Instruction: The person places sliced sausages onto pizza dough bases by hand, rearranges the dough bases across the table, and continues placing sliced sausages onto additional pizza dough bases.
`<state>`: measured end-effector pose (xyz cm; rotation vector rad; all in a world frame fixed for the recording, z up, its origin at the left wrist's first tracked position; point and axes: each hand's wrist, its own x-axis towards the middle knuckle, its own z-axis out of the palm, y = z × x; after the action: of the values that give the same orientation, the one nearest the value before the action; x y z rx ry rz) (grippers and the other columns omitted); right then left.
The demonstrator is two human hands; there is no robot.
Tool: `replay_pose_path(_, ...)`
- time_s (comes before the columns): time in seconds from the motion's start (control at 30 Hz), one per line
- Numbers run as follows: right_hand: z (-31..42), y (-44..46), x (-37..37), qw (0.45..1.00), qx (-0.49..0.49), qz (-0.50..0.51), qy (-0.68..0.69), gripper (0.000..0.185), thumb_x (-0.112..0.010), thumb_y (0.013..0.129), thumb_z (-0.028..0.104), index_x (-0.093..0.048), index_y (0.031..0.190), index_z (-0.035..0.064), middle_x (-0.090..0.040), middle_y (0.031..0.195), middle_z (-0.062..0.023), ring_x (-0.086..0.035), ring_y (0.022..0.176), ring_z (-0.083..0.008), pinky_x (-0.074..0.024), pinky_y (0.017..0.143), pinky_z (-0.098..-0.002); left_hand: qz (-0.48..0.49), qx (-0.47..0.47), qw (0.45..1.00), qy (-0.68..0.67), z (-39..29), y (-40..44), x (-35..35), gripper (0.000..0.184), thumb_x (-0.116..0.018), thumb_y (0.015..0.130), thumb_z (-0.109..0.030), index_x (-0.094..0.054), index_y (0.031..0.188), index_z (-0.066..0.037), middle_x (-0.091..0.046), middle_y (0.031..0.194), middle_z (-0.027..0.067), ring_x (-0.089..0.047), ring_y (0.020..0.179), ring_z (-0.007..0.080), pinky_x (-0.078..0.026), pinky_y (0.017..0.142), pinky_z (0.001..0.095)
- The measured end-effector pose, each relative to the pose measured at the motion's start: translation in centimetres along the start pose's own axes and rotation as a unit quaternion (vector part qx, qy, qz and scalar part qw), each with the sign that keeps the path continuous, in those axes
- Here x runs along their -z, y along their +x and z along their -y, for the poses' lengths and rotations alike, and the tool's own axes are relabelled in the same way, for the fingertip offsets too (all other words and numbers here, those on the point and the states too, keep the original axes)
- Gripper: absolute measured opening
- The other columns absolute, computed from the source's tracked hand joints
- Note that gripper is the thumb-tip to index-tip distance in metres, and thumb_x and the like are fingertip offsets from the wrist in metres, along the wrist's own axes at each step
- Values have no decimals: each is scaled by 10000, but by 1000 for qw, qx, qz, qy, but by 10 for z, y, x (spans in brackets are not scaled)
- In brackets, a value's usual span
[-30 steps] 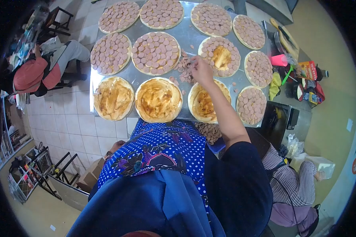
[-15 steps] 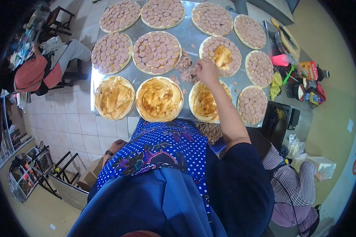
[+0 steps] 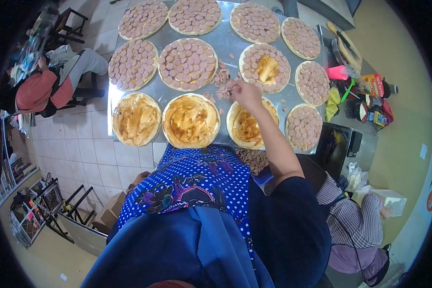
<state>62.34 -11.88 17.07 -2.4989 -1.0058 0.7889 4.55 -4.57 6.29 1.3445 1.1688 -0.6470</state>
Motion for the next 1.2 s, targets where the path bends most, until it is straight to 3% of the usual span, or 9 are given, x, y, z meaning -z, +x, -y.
replay_pose_path(0.13,-11,13,-2,972,44,-81,216,204,-595,787,95,-668,977,99,-664,856,-79,-628,797,-258,-492,709,-362,-6,28,998,-56,-33,-20,4,268,-566,884,-211,-631,1011,16,-661,888,102,-607,752,160,-492,684,295)
replay_pose_path(0.23,3,8,24,990,72,-123,9,255,-582,766,43,-658,999,115,-657,911,-64,-609,857,-249,-487,733,-347,-7,29,997,-64,-24,-14,4,259,-565,886,-199,-630,1011,18,-659,882,101,-603,741,155,-493,678,293)
replay_pose_path(0.3,1,12,26,927,290,-152,-182,332,-561,731,11,-636,1030,133,-629,974,-47,-567,944,-225,-473,768,-325,-4,24,998,-61,-5,-4,0,259,-566,885,-199,-631,1011,17,-659,886,103,-604,746,157,-494,684,294)
replay_pose_path(0.4,0,27,13,894,309,-152,-286,387,-545,700,4,-617,1052,145,-595,979,-48,-525,1001,-217,-461,805,-325,-17,-8,999,-26,4,1,-1,261,-565,884,-204,-631,1015,12,-660,887,103,-607,756,158,-496,694,296)
replay_pose_path(0.73,19,17,19,957,246,-95,-120,203,-560,749,43,-637,927,103,-577,920,-79,-570,934,-253,-479,748,-379,-2,24,996,-91,-12,-7,5,264,-586,867,-234,-639,998,-10,-652,847,69,-612,772,152,-491,674,289)
replay_pose_path(0.9,29,-39,-2,942,282,101,-151,153,-618,724,103,-647,874,98,-583,947,-73,-567,939,-248,-465,786,-429,-29,-15,999,-15,17,7,-5,273,-586,865,-244,-643,1016,-23,-658,862,73,-610,780,157,-491,703,289)
replay_pose_path(1.03,14,-33,-28,932,329,12,-150,165,-639,703,117,-652,867,99,-606,951,-68,-567,937,-256,-461,809,-407,-4,3,999,-47,8,3,-3,274,-578,864,-238,-643,1023,-24,-660,880,73,-608,782,157,-493,719,290)
replay_pose_path(1.13,18,-22,-11,965,256,29,-48,138,-698,722,130,-650,836,69,-582,829,-58,-568,837,-234,-480,724,-352,-5,39,998,-52,-40,-23,8,275,-579,863,-234,-639,1025,-20,-658,890,70,-609,777,156,-496,709,290)
replay_pose_path(1.2,15,-16,3,970,81,83,215,166,-660,758,115,-679,919,77,-626,872,-76,-609,793,-213,-493,727,-294,-9,58,998,-36,-48,-24,11,276,-582,862,-233,-638,1026,-19,-658,895,69,-609,775,156,-496,703,288)
